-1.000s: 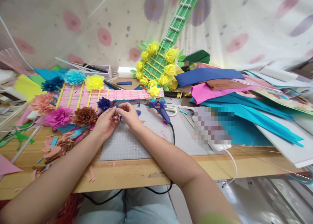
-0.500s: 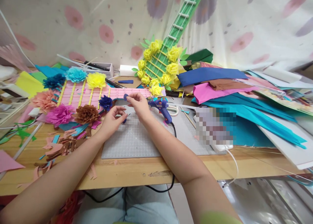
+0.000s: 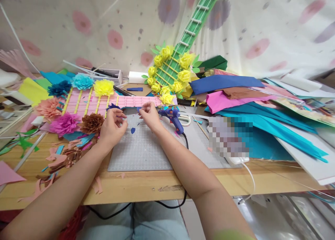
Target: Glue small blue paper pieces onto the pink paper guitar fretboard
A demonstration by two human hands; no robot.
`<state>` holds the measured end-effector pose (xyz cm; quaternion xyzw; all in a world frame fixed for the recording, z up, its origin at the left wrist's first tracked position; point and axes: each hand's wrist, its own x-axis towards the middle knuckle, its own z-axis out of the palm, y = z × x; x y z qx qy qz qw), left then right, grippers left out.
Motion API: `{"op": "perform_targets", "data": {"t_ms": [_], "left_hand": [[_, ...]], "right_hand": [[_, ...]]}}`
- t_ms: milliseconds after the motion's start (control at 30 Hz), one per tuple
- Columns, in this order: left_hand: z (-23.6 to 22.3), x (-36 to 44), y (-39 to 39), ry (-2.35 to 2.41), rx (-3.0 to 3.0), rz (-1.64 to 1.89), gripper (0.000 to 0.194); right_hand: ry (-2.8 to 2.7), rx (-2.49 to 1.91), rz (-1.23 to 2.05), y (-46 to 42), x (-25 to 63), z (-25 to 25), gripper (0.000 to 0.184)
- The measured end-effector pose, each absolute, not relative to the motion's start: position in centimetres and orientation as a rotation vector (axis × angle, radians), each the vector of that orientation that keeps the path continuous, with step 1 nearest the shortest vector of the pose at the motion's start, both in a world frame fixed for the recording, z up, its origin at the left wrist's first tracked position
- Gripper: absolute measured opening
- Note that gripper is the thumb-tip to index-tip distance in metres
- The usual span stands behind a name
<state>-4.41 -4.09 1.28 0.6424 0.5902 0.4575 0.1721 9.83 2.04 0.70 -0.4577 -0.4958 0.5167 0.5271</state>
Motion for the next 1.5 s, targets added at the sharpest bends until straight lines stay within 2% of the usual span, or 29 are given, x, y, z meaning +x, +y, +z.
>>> {"op": "perform_targets", "data": {"t_ms": [167, 367, 467, 733, 900, 1067, 1167, 1300, 1500], "left_hand": [[1.0, -4.6, -3.5, 1.563, 1.596, 1.457, 0.031], [0.3, -4.1, -3.0, 1.325, 1.100, 1.439, 0.049], [0.4, -4.0, -3.0, 1.305, 1.072, 1.454, 0.050], [0.4, -4.2, -2.9, 1.322, 1.143, 1.661, 0.040], [1.1, -5.0, -3.2, 1.551, 1.470, 1.558, 0.041], [2.8, -7.8, -2.9, 1.943, 2.157, 1.320, 0.074], [2.6, -8.7, -2.1, 2.021, 2.314, 1.170, 0.083], [2.0, -8.2, -1.3, 2.055, 2.418, 1.070, 0.076], [2.6, -8.3, -1.3, 2.045, 2.363, 1.129, 0.067]], "right_hand": [[-1.371, -1.041, 1.221, 1.9, 9.5, -0.2, 0.030], [-1.546, -0.922, 1.249, 1.0, 9.1, -0.1, 0.033], [-1.566, -0.893, 1.280, 0.7, 9.0, 0.1, 0.034], [-0.989, -0.793, 1.633, -0.4, 7.7, 0.5, 0.049], [-0.843, -0.823, 1.593, -0.7, 7.1, 0.4, 0.047], [-0.795, -0.972, 1.508, -0.3, 7.2, 0.4, 0.042], [-0.837, -1.049, 1.500, -0.3, 7.2, 0.5, 0.039], [-0.936, -1.089, 1.480, -0.4, 6.9, 0.6, 0.037], [-1.018, -1.177, 1.473, 0.0, 6.5, 0.2, 0.039]]}}
